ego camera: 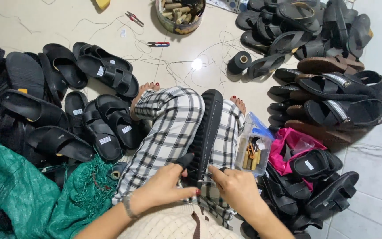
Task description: Hand-sewing black sandals using a needle and thread while sitting on the floor.
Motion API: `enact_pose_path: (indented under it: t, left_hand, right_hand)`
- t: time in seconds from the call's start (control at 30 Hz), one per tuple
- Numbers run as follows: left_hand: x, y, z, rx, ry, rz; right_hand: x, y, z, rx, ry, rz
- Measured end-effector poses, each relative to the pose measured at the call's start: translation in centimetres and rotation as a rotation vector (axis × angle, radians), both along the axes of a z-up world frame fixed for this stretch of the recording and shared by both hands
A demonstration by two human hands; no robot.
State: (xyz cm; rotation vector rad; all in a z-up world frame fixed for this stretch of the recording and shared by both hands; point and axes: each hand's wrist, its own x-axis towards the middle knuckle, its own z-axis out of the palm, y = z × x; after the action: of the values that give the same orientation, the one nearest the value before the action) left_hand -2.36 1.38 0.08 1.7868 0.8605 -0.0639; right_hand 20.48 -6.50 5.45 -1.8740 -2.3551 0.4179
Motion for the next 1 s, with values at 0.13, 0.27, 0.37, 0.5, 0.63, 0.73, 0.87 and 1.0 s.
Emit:
enact_pose_path:
  t: [0.13, 0.27, 0.37, 0.5, 0.63, 0.73, 0.87, 1.0]
  left_hand:
    - [-1.5, 0.6, 0.6, 0.060, -0.207, 0.364]
    - [-2.7, 0.4, -1.1, 0.457, -0.258, 0.331]
    - [-6.4, 4.2, -0.3, 0.464, 0.034, 0.638]
    - [-14.6, 7.2, -5.0, 0.845, 0.309, 0.603]
    - [-13.0, 6.0, -2.1, 0.847, 0.553, 0.413]
    - [-6.5, 4.6, 2.1, 0.402, 0.212, 0.367]
    - [-2.3, 1.5, 0.7, 0.339, -0.045, 0.020]
    - [-4.1, 2.6, 1.9, 0.038, 0.130, -0.103]
  right_hand:
    - [-2.0, -0.7, -3.3, 0.189, 0.249, -0.246]
    - [-0.9, -2.1, -6.4, 0.536, 0.403, -0.551]
    - [6.6, -4.5, -5.6, 0.707, 0.081, -0.703]
    - [18.9, -10.9, -8.5, 0.718, -0.280, -0.841]
    - [18.7, -11.8, -8.0, 0.525, -0.504, -0.994]
    - [8.8, -6.5, -5.4, 0.344, 0.138, -0.920]
    - [1.0, -2.3, -4.5, -0.113, 0.845, -0.477]
    - [1.0, -1.9, -3.6, -0.237, 0.812, -0.456]
